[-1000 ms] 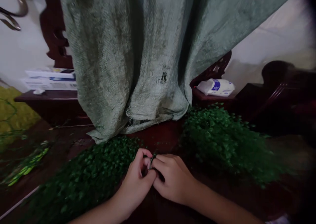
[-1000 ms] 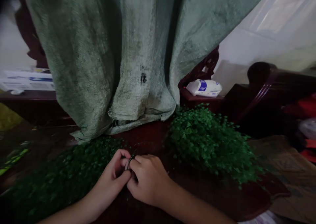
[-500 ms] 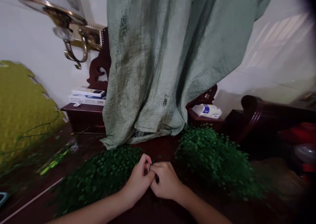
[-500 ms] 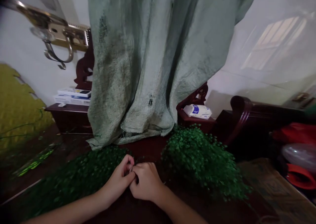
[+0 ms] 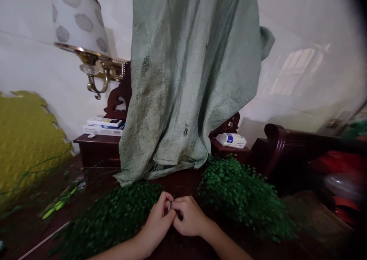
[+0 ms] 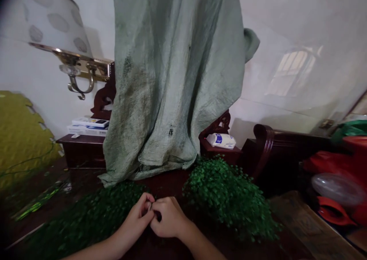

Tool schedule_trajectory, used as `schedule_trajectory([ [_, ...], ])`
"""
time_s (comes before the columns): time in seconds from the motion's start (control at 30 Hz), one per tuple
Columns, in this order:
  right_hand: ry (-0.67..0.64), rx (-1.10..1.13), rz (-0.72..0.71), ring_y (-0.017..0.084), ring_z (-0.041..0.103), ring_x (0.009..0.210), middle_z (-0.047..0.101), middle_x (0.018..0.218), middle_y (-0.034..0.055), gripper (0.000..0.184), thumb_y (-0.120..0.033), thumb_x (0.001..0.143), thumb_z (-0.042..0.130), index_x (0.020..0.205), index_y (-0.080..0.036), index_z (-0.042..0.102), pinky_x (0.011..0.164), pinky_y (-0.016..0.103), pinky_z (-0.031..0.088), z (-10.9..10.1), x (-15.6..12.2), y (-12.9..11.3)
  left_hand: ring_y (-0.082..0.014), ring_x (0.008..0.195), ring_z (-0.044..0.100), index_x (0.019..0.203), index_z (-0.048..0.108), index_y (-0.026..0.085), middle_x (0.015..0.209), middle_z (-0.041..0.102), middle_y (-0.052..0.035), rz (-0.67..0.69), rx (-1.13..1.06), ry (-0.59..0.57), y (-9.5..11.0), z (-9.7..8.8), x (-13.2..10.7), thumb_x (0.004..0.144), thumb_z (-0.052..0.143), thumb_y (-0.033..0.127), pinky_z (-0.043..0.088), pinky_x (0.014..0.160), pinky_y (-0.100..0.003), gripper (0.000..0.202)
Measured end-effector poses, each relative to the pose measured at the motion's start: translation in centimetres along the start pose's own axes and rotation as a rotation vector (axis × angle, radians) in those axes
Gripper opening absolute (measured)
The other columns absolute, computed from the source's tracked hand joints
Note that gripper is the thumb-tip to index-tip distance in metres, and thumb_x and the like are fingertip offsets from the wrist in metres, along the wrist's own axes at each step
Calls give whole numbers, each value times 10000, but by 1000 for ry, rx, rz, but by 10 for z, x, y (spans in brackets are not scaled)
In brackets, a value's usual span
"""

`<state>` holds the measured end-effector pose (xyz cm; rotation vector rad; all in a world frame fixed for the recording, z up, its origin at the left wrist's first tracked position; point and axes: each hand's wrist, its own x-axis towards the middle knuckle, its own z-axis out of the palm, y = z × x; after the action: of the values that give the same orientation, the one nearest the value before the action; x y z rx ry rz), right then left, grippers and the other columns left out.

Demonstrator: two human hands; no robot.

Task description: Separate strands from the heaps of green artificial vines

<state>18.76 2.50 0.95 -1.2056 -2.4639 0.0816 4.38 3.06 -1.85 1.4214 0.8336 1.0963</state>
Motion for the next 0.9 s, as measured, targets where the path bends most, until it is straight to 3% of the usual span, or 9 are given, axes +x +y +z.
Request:
schedule_trajectory([
  [0.33,29,-55,-24,139,537,563,609,631,0,61,-154,669,495,659,-194,540,557,253,309,4,-1,10,-139,630,430,884,474,203,650,438,66,8,35,-26,-19,-2,7,716,504,178,348,600,-251,172],
  [0.7,53,21,-80,153,541,583,608,646,3,101,-182,670,499,729,-202,578,617,261,363,5,-1,14,-129,615,425,909,464,208,639,454,74,-41,17,-38,-10,-3,1,744,500,173,340,588,-244,172],
  [0.9,126,182,-14,104,385,493,439,537,-47,49,-158,610,504,591,-196,481,529,238,287,15,6,12,-148,636,458,895,479,201,657,485,51,-37,40,1,-9,-4,3,768,519,242,356,599,-255,139],
])
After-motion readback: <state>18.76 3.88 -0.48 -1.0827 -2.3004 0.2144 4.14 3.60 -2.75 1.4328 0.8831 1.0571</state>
